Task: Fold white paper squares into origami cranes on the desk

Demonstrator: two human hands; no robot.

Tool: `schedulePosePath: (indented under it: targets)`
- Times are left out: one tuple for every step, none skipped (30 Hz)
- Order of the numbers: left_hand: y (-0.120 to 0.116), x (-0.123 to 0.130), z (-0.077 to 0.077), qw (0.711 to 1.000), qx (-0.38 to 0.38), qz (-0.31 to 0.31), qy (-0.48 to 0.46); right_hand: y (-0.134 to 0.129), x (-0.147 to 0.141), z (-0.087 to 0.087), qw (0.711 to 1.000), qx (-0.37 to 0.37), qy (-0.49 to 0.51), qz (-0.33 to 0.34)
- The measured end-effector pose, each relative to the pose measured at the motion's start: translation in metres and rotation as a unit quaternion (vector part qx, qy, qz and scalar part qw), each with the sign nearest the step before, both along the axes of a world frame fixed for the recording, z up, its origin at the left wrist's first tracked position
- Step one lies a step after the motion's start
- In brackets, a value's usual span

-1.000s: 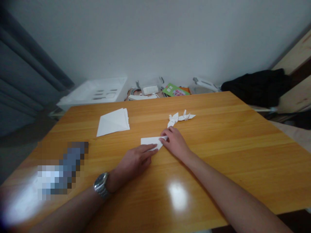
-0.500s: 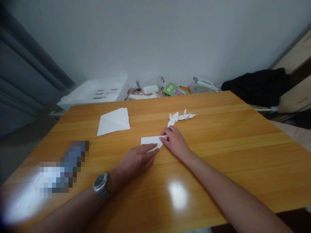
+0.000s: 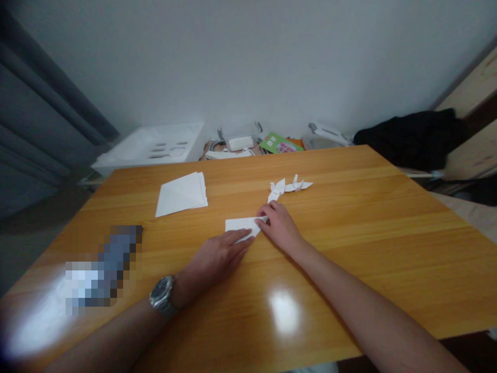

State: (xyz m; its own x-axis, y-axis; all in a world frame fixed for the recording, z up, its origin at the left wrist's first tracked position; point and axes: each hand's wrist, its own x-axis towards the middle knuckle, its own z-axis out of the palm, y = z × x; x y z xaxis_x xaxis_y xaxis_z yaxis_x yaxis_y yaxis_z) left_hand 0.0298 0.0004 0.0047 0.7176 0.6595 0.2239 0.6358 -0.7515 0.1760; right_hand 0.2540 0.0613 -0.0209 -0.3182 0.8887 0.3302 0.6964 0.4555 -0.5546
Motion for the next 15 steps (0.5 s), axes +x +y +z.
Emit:
schedulePosePath:
  targets:
    - [-0.0001, 0.0002, 0.0003, 1.000, 0.001, 0.000, 0.002, 0.0002, 0.0001, -0.0001, 1.000, 0.000, 0.000, 0.000]
    - [-0.0002, 0.0003, 0.0005, 1.000, 0.001, 0.001, 0.002, 0.0004, 0.0003, -0.0001, 1.000, -0.001, -0.001, 0.000]
    - [-0.0002, 0.0004, 0.0006, 1.000, 0.001, 0.002, 0.002, 0.0006, 0.0004, -0.0002, 1.000, -0.001, -0.001, 0.001]
    - [-0.0001, 0.0005, 0.0006, 1.000, 0.001, 0.003, 0.001, 0.0008, 0.0006, -0.0002, 1.000, 0.000, -0.002, 0.001]
    - [0.0000, 0.0005, 0.0005, 1.000, 0.000, 0.003, -0.001, 0.0009, 0.0007, -0.0002, 1.000, 0.000, -0.003, 0.002]
    - [0.0002, 0.0006, 0.0004, 1.000, -0.001, 0.004, -0.004, 0.0010, 0.0008, -0.0001, 1.000, 0.000, -0.004, 0.002]
    - [0.0005, 0.0006, 0.0004, 1.000, -0.001, 0.004, -0.007, 0.0010, 0.0008, 0.0000, 1.000, 0.000, -0.004, 0.002]
    - [0.0007, 0.0007, 0.0003, 1.000, -0.003, 0.004, -0.008, 0.0010, 0.0007, 0.0001, 1.000, -0.001, -0.006, 0.002]
    - [0.0009, 0.0008, 0.0003, 1.000, -0.004, 0.005, -0.009, 0.0008, 0.0006, 0.0003, 1.000, -0.001, -0.007, 0.001]
    - [0.0010, 0.0008, 0.0004, 1.000, -0.006, 0.007, -0.011, 0.0006, 0.0005, 0.0006, 1.000, 0.000, -0.009, 0.000]
    - [0.0011, 0.0008, 0.0006, 1.000, -0.008, 0.009, -0.012, 0.0004, 0.0003, 0.0008, 1.000, 0.001, -0.011, 0.000]
    - [0.0010, 0.0008, 0.0007, 1.000, -0.011, 0.011, -0.014, 0.0001, 0.0002, 0.0011, 1.000, 0.002, -0.013, -0.001]
    - [0.0009, 0.0007, 0.0008, 1.000, -0.015, 0.013, -0.016, 0.0000, 0.0000, 0.0012, 1.000, 0.004, -0.014, -0.001]
    - [0.0007, 0.0007, 0.0007, 1.000, -0.019, 0.014, -0.017, -0.0002, 0.0000, 0.0012, 1.000, 0.005, -0.014, -0.001]
    - [0.0005, 0.0006, 0.0005, 0.999, -0.022, 0.016, -0.018, -0.0002, 0.0000, 0.0011, 1.000, 0.006, -0.013, -0.001]
